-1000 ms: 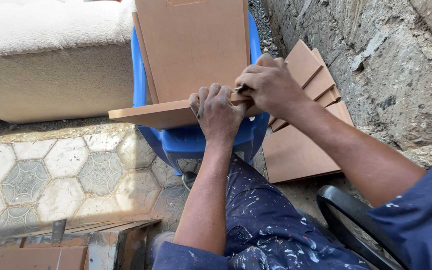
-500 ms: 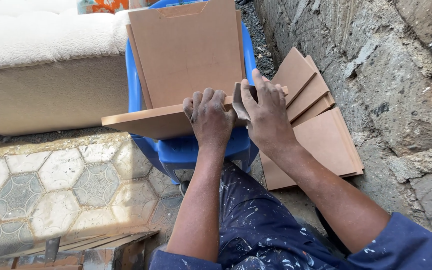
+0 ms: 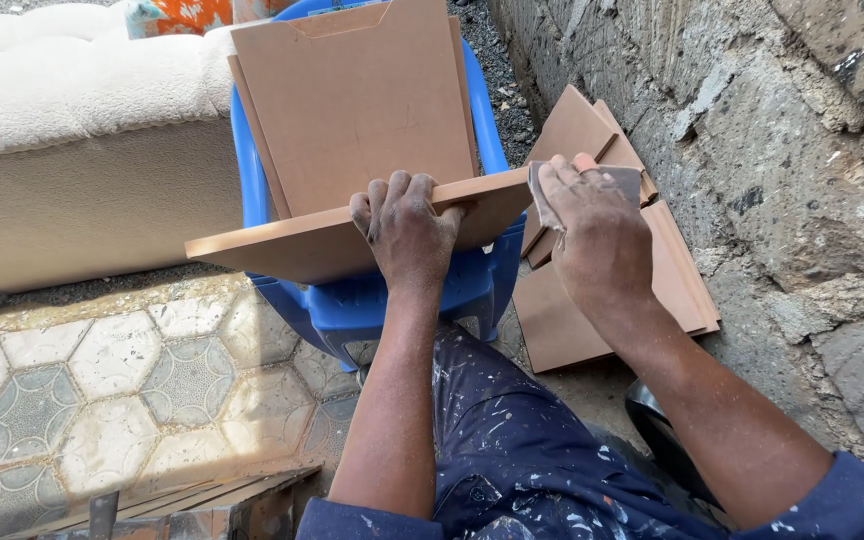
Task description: The person is sanding the surfaces and edges of several square wooden boards using a piece of sandpaper.
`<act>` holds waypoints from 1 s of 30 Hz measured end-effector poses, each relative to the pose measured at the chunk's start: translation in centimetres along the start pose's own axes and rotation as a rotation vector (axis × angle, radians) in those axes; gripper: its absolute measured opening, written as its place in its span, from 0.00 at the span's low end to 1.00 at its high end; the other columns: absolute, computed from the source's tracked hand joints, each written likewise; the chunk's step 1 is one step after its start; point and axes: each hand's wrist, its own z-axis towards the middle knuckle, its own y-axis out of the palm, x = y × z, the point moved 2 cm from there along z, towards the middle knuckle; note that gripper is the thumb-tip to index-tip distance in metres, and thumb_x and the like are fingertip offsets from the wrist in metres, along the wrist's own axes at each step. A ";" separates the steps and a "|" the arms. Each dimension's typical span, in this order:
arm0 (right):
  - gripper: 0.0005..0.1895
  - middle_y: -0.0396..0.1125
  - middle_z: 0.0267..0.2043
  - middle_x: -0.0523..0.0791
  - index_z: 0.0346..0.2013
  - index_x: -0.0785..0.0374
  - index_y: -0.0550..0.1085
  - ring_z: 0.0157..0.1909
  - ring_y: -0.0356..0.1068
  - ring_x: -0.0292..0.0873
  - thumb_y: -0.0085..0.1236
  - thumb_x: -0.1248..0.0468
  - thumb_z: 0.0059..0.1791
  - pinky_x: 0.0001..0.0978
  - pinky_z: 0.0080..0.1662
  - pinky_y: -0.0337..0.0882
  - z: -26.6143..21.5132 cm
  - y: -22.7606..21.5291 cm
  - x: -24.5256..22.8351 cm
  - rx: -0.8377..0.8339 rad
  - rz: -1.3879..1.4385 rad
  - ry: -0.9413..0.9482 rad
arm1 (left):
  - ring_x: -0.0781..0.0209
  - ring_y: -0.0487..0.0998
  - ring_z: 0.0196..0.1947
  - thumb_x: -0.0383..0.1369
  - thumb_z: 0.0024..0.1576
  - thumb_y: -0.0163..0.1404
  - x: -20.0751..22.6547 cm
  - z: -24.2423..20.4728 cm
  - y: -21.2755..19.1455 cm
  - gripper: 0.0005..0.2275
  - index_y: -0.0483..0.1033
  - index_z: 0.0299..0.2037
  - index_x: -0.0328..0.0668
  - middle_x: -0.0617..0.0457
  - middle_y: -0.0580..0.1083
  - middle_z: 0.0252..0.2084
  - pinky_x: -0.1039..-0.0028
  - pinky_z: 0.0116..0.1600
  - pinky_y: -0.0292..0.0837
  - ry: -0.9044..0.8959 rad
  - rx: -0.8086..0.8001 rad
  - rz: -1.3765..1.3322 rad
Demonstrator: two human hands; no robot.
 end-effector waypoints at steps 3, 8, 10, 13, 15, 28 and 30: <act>0.29 0.70 0.61 0.50 0.62 0.56 0.74 0.65 0.67 0.52 0.53 0.72 0.46 0.45 0.67 0.64 1.0 3.1 -3.6 0.051 -0.052 -0.039 | 0.59 0.67 0.39 0.36 0.39 0.73 0.0 -0.2 0.3 0.17 0.77 0.32 0.48 0.57 0.67 0.31 0.62 0.57 0.53 0.012 0.043 0.013; 0.27 0.71 0.61 0.47 0.62 0.52 0.73 0.65 0.67 0.49 0.51 0.71 0.48 0.43 0.64 0.67 0.8 2.3 -5.5 -0.015 0.119 -0.023 | 0.61 0.68 0.40 0.34 0.45 0.68 -1.6 -0.5 0.8 0.13 0.77 0.35 0.52 0.57 0.66 0.31 0.66 0.57 0.53 0.060 0.026 -0.051; 0.27 0.71 0.61 0.47 0.64 0.50 0.72 0.65 0.67 0.48 0.50 0.71 0.50 0.43 0.63 0.68 0.6 1.8 -2.5 -0.027 0.105 0.045 | 0.61 0.68 0.40 0.33 0.43 0.69 -1.0 -0.4 0.4 0.14 0.77 0.35 0.52 0.57 0.67 0.32 0.67 0.57 0.53 0.065 0.029 -0.051; 0.22 0.69 0.62 0.51 0.63 0.55 0.72 0.65 0.67 0.46 0.47 0.70 0.54 0.39 0.62 0.68 0.9 1.2 -2.5 -0.118 0.058 0.122 | 0.62 0.68 0.39 0.34 0.40 0.71 -0.9 -0.8 0.3 0.16 0.78 0.35 0.50 0.58 0.68 0.31 0.65 0.56 0.54 0.038 0.026 -0.040; 0.19 0.74 0.52 0.54 0.54 0.59 0.77 0.58 0.72 0.53 0.52 0.71 0.49 0.47 0.55 0.76 2.2 1.4 -7.6 -0.072 0.010 0.058 | 0.63 0.67 0.38 0.31 0.45 0.67 -0.5 -0.9 0.3 0.11 0.76 0.32 0.52 0.58 0.66 0.30 0.67 0.55 0.53 0.038 0.090 -0.053; 0.15 0.74 0.42 0.61 0.53 0.51 0.79 0.51 0.69 0.73 0.48 0.61 0.55 0.66 0.49 0.69 6.2 -6.3 1.2 -0.518 0.262 0.168 | 0.62 0.67 0.36 0.28 0.41 0.67 0.1 -2.0 -1.2 0.12 0.76 0.29 0.51 0.59 0.65 0.28 0.67 0.52 0.54 0.008 0.067 -0.060; 0.19 0.74 0.46 0.60 0.52 0.49 0.79 0.53 0.68 0.72 0.43 0.66 0.53 0.64 0.53 0.69 7.4 -6.1 -1.6 -0.656 0.323 0.015 | 0.62 0.68 0.38 0.30 0.42 0.67 0.0 -2.1 -0.8 0.12 0.76 0.31 0.51 0.58 0.66 0.29 0.67 0.53 0.54 0.007 0.058 -0.038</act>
